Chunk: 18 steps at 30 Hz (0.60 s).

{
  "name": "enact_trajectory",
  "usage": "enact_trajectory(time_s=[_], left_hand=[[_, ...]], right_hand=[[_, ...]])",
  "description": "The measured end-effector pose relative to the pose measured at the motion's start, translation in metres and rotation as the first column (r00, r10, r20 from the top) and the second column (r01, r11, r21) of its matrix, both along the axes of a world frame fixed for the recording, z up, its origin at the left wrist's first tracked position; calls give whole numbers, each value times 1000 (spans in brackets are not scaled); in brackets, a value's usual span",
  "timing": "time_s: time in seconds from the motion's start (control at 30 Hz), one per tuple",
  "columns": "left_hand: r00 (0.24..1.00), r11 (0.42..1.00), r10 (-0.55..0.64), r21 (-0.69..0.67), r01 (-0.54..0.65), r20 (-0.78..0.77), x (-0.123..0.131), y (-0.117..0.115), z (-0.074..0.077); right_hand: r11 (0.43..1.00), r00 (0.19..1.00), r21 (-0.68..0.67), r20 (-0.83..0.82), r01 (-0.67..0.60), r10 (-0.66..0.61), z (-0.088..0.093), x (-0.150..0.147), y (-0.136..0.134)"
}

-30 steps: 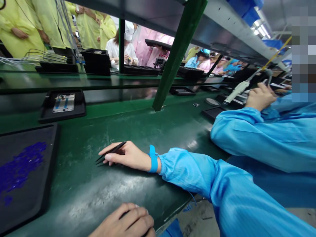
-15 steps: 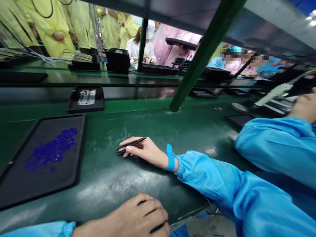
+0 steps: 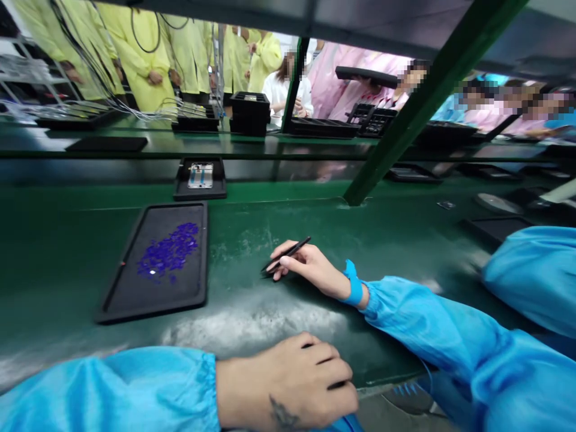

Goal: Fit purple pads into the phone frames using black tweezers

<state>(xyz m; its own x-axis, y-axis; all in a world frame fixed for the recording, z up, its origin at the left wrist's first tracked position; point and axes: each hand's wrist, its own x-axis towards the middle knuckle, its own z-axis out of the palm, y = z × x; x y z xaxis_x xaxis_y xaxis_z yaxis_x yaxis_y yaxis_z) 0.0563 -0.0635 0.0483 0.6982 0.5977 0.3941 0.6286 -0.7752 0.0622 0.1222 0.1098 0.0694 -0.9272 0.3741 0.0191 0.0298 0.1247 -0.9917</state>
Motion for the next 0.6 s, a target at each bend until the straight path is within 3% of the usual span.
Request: enact_trajectory(time_s=[0.17, 0.3, 0.6], left_hand=[[992, 999, -42, -23, 39, -117, -8, 3, 13], [979, 1000, -2, -12, -1, -206, -10, 4, 20], [979, 998, 36, -39, -45, -203, -8, 4, 21]], right_hand=[[996, 1000, 94, 2, 3, -3, 5, -3, 1], [986, 1000, 168, 26, -10, 6, 6, -6, 3], [971, 998, 230, -14, -58, 63, 4, -10, 4]])
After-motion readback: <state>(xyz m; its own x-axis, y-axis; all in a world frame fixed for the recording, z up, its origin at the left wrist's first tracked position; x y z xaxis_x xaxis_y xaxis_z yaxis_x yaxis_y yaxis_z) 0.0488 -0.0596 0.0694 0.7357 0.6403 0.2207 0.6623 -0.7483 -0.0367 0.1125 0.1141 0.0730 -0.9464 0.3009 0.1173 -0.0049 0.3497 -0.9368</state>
